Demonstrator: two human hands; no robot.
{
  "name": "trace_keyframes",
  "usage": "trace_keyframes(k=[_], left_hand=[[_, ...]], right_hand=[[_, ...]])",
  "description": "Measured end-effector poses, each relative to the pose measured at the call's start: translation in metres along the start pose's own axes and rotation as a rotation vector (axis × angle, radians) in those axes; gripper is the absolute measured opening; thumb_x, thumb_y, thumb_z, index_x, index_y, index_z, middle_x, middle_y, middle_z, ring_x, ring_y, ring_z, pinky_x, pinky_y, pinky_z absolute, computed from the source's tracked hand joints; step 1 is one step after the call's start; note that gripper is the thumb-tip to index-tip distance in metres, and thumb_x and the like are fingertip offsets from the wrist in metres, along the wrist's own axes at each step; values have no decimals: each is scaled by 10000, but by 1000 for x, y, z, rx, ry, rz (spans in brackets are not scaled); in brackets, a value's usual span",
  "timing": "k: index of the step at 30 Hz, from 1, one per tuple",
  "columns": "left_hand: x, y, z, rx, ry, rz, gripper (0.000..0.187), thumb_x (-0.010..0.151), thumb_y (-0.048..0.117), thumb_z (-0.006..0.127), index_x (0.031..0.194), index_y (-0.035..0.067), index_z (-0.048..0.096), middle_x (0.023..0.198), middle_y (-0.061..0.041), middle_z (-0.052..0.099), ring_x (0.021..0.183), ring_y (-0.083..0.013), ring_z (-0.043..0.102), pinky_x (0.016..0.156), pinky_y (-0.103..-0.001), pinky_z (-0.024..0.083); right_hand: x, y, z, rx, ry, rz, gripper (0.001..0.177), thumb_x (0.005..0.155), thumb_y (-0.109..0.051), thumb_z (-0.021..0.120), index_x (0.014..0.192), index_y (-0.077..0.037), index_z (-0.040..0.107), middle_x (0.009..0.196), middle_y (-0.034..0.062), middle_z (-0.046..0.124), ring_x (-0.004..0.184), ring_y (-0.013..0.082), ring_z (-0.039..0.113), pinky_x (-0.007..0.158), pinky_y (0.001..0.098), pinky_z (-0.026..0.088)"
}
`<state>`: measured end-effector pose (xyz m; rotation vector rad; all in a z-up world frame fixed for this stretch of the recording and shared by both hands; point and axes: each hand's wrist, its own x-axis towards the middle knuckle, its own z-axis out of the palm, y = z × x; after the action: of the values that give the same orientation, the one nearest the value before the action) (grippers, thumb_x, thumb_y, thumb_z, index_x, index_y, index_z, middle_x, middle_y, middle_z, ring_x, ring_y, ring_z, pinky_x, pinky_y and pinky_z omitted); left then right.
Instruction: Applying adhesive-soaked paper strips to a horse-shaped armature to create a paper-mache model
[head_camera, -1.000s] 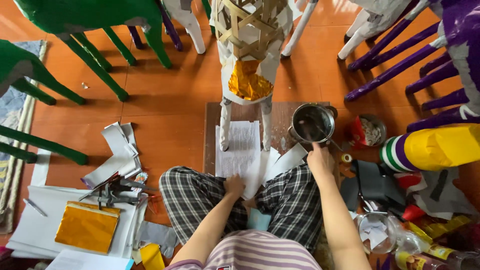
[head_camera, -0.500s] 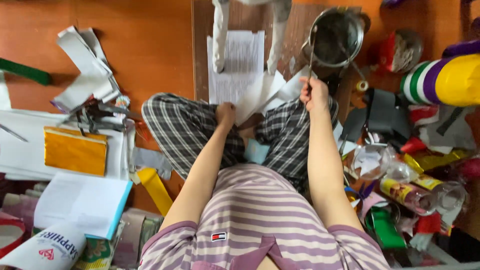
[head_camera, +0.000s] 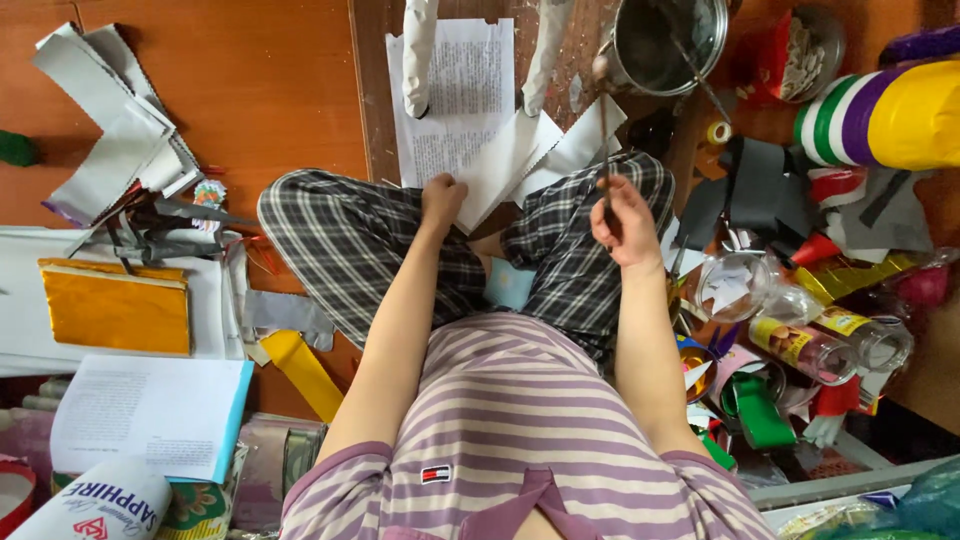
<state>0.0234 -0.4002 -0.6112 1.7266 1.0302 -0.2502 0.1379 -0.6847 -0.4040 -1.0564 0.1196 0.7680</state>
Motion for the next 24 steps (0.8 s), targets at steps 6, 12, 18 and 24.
trace_keyframes(k=[6, 12, 18, 24], left_hand=[[-47, 47, -39, -418, 151, 102, 370, 789, 48, 587, 1156, 4, 559, 849, -125, 653, 775, -211, 603, 689, -339, 498], [-9, 22, -9, -500, 137, -8, 384, 813, 101, 650, 1185, 13, 608, 948, -142, 699, 815, -213, 642, 714, -343, 530], [10, 3, 12, -680, 0, -217, 549, 828, 224, 719, 1320, 81, 522, 1022, -178, 681, 833, -257, 672, 665, -418, 566], [-19, 30, 0, -620, -74, -286, 454, 794, 331, 735, 1169, 82, 677, 934, -186, 724, 790, -310, 725, 591, -456, 604]], right_hand=[[9, 3, 19, -138, -37, 132, 161, 1035, -194, 467, 1137, -146, 582, 679, 212, 641, 384, 186, 521, 250, 166, 244], [32, 33, 41, -952, -19, 21, 276, 924, -69, 632, 1199, -76, 650, 768, 173, 685, 494, 179, 621, 352, 226, 426], [61, 32, 118, -1669, -16, -184, 351, 1003, -105, 459, 1313, -115, 622, 912, 244, 661, 751, 351, 700, 585, 405, 560], [61, 38, 148, -1684, 14, -74, 451, 965, -8, 394, 1410, -30, 467, 1002, 319, 624, 935, 468, 648, 818, 548, 516]])
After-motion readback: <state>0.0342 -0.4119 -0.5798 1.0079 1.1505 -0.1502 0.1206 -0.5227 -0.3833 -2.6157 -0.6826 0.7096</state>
